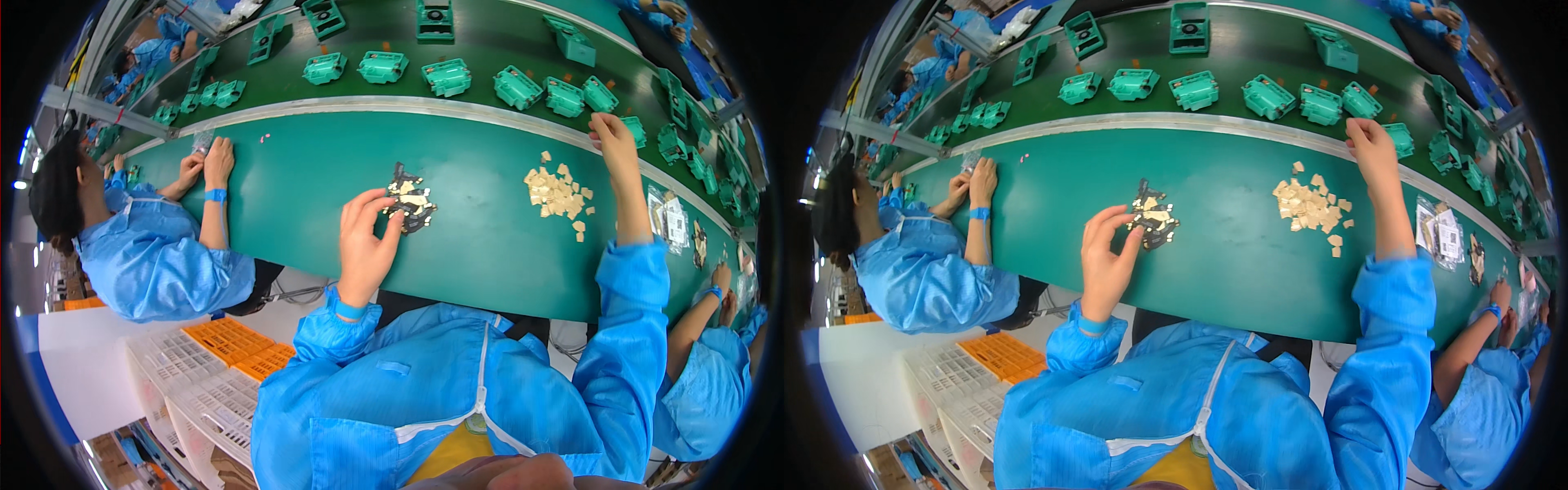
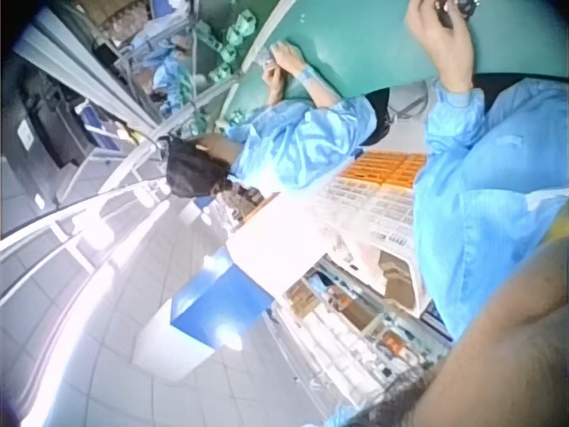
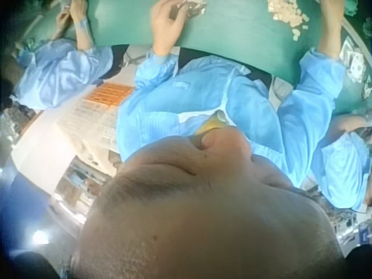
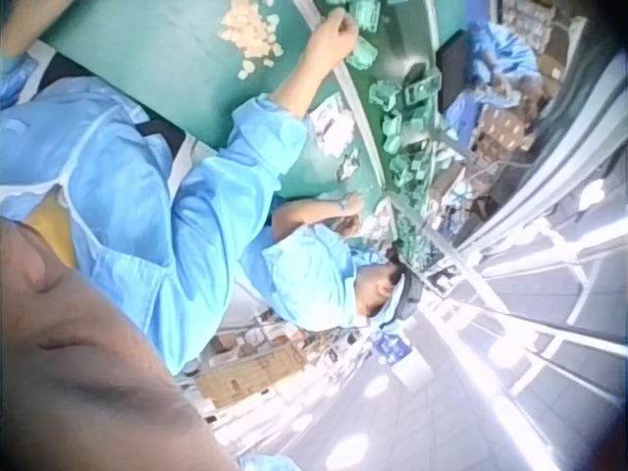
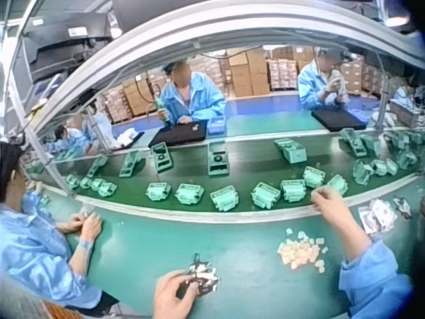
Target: The person assembles small electronic components by hand, attaching electronic chips and adhesive strips to green plastic housings and PCB boards.
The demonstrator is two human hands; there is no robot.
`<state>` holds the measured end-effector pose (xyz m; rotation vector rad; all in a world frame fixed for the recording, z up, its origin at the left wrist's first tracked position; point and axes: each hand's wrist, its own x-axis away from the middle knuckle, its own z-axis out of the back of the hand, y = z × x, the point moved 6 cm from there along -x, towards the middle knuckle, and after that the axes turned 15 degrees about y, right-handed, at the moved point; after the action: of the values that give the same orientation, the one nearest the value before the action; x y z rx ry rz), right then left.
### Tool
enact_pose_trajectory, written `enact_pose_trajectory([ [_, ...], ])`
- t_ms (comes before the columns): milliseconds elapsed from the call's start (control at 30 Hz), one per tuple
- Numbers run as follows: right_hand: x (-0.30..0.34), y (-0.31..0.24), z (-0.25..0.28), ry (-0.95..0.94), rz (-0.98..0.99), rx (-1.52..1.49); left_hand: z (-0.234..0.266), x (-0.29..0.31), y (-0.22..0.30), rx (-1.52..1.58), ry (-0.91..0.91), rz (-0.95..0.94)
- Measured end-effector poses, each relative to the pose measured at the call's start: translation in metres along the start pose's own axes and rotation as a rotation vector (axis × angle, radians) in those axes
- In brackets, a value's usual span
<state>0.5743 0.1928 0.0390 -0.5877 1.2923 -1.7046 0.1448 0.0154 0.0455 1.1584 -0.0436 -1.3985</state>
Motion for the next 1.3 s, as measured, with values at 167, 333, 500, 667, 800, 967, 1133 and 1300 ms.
enact_pose_trajectory([
  [167,0.141,-0.043,0.001,-0.393,0.160,-0.097,-0.002,-0.001,-0.005,-0.022,-0.007,0.012],
  [333,0.244,-0.017,-0.013,-0.718,-0.298,-0.219,-0.019,-0.003,0.011,-0.020,-0.048,-0.042],
  [500,0.250,0.003,-0.017,-0.555,-0.323,-0.299,-0.028,-0.008,0.014,-0.131,-0.083,-0.021],
  [667,0.249,0.003,-0.019,-0.584,-0.368,-0.298,-0.031,-0.010,0.001,-0.190,-0.140,-0.003],
  [800,0.247,0.006,-0.019,-0.586,-0.399,-0.303,-0.025,-0.014,0.007,-0.180,-0.145,0.024],
  [967,0.245,0.004,-0.018,-0.584,-0.378,-0.306,-0.015,-0.022,0.003,-0.101,-0.120,0.061],
  [1133,0.241,0.006,-0.015,-0.562,-0.376,-0.322,-0.012,-0.030,0.017,-0.053,-0.094,0.161],
  [1300,0.240,0.002,-0.012,-0.568,-0.352,-0.393,-0.044,-0.006,0.066,0.194,-0.366,0.033],
])
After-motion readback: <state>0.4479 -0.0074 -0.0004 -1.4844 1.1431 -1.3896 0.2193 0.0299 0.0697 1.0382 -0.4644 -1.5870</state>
